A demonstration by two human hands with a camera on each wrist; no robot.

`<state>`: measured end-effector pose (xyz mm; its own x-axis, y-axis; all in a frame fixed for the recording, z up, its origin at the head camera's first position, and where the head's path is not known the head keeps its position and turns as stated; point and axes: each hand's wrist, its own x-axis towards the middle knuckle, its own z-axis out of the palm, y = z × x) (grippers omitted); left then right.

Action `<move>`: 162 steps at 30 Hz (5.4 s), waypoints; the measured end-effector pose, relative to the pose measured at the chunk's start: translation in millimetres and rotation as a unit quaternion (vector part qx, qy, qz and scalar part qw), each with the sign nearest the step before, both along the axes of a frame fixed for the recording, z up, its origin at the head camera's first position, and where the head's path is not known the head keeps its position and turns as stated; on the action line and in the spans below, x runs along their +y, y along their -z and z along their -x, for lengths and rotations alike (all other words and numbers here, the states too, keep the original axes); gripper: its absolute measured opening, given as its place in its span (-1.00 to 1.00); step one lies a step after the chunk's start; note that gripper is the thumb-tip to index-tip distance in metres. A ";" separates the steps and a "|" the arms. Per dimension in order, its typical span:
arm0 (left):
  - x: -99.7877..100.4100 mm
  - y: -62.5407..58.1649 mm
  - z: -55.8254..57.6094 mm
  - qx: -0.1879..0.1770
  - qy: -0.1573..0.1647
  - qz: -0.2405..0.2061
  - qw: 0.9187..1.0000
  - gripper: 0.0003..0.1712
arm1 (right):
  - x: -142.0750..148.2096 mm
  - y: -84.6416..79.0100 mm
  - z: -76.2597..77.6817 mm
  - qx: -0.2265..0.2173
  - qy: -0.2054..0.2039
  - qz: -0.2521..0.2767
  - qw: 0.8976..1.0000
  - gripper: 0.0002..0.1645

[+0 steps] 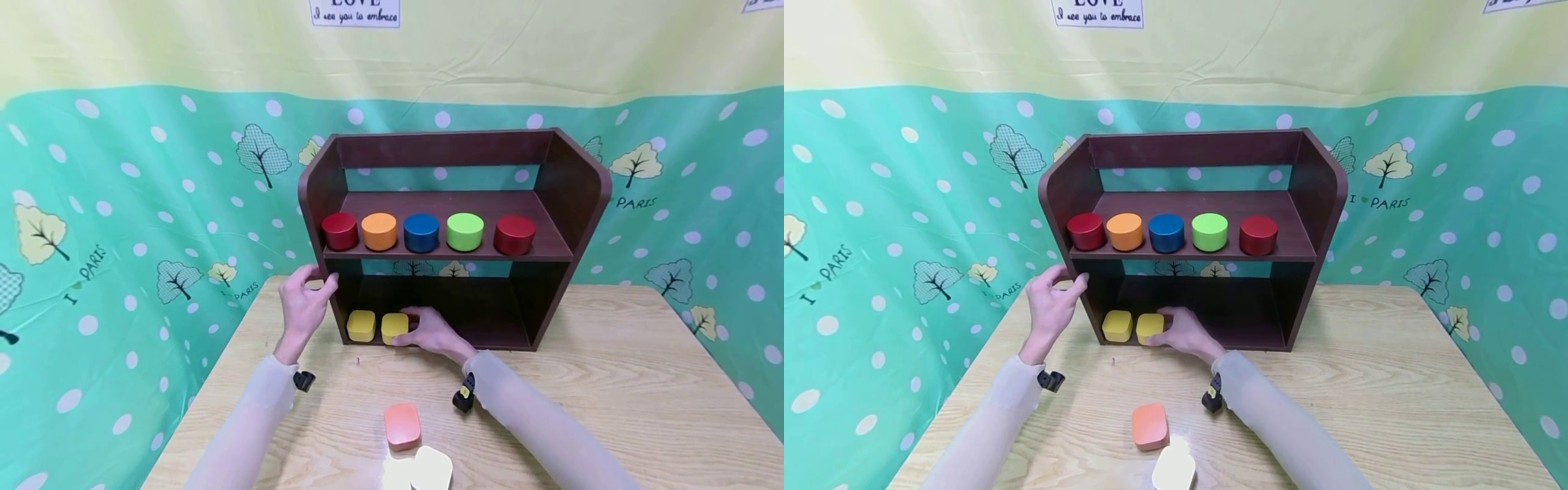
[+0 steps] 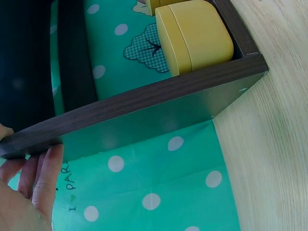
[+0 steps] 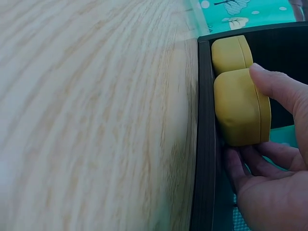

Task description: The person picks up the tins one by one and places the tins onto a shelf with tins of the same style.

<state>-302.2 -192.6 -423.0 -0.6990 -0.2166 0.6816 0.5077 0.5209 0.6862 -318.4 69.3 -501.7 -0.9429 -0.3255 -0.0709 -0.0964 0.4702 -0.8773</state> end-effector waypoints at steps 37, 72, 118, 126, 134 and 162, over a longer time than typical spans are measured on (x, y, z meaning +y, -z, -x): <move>0.5 1.3 -1.1 0.003 -0.003 0.009 1.000 -0.87 | 72.7 0.6 -70.4 0.018 -0.090 0.030 0.995 -0.21; -1.6 0.7 -0.9 -0.007 -0.003 0.004 1.000 -0.84 | 89.6 12.4 -152.9 0.002 -0.201 0.060 0.978 -0.07; -0.5 2.0 -0.4 0.002 -0.011 0.004 1.000 -0.86 | 78.5 34.8 -177.8 0.183 -0.273 0.049 0.943 -0.31; 0.5 1.3 -1.2 0.000 -0.010 -0.001 1.000 -0.86 | 77.2 32.1 -178.7 0.198 -0.276 0.039 0.940 -0.32; 0.9 0.5 -2.2 0.003 -0.012 -0.002 1.000 -0.88 | 76.4 33.0 -178.9 0.210 -0.275 0.033 0.938 -0.34; -0.3 1.5 -2.6 -0.003 -0.005 0.001 1.000 -0.84 | 91.9 18.7 -172.9 0.113 -0.198 0.040 0.973 -0.22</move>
